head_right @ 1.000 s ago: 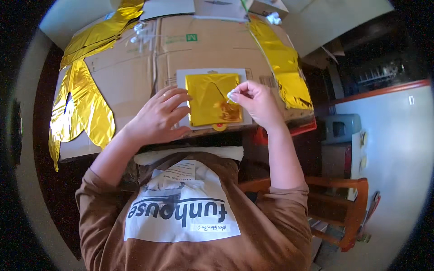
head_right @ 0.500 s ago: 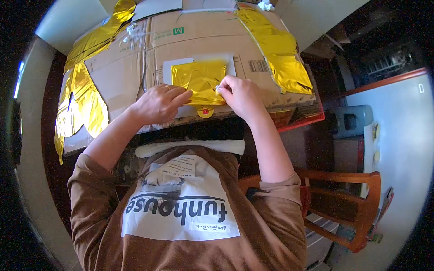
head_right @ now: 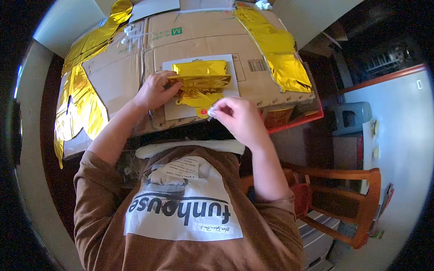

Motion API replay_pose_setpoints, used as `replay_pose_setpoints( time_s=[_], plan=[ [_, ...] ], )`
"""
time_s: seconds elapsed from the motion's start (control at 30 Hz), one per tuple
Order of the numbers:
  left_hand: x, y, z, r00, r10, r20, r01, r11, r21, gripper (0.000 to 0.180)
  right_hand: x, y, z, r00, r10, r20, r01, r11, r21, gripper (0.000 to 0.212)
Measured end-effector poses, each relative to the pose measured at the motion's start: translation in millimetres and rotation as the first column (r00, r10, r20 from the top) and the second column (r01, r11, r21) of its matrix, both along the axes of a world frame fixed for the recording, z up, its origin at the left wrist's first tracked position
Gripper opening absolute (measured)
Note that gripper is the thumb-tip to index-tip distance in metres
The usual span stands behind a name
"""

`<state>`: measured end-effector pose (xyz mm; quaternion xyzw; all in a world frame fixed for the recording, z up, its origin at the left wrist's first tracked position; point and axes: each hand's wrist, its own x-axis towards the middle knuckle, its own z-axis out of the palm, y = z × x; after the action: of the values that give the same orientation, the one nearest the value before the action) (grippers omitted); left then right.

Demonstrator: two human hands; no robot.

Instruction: Folding a gold foil item and placing it into a plastic packaging sleeve with a cardboard insert.

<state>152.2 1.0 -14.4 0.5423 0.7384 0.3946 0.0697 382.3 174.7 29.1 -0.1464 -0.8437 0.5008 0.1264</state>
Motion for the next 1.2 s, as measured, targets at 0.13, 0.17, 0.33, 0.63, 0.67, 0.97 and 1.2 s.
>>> replay_pose_setpoints(
  time_s=[0.13,0.17,0.33,0.63,0.67,0.97,1.2],
  plan=[
    [0.0,3.7,0.7,0.997,0.027,-0.070,-0.023,0.998,0.050,0.023,-47.9,-6.6,-22.1,0.988,-0.130,0.088,0.113,0.977,0.179,0.022],
    [-0.8,3.5,0.6,0.997,0.036,-0.068,-0.030,0.996,0.079,0.023,-55.9,-9.2,-20.2,0.978,-0.179,0.109,0.144,0.951,0.273,0.025],
    [-4.5,-0.3,-1.3,0.996,0.040,-0.081,-0.030,0.992,0.119,0.020,-32.9,-15.1,-25.9,0.982,-0.114,-0.149,0.179,0.808,0.562,0.031],
    [-4.3,-1.8,-8.0,0.991,-0.009,-0.134,0.036,0.979,0.200,0.020,-2.5,-20.1,-30.0,0.978,0.207,0.013,-0.126,0.541,0.832,0.044],
    [-2.0,-3.2,-5.5,0.988,-0.033,-0.150,0.060,0.982,0.177,0.021,-0.3,-18.8,-38.2,0.977,0.209,-0.026,-0.087,0.515,0.853,0.041],
    [4.2,-13.0,2.2,0.979,-0.124,-0.162,0.137,0.988,0.073,0.023,-10.4,-6.5,-26.5,0.937,0.136,-0.321,0.105,0.768,0.631,0.014],
    [1.9,-9.8,5.2,0.989,-0.089,-0.114,0.093,0.995,0.031,0.021,-57.0,-7.8,-33.5,0.889,0.024,-0.458,0.376,0.532,0.759,0.017]
  ],
)
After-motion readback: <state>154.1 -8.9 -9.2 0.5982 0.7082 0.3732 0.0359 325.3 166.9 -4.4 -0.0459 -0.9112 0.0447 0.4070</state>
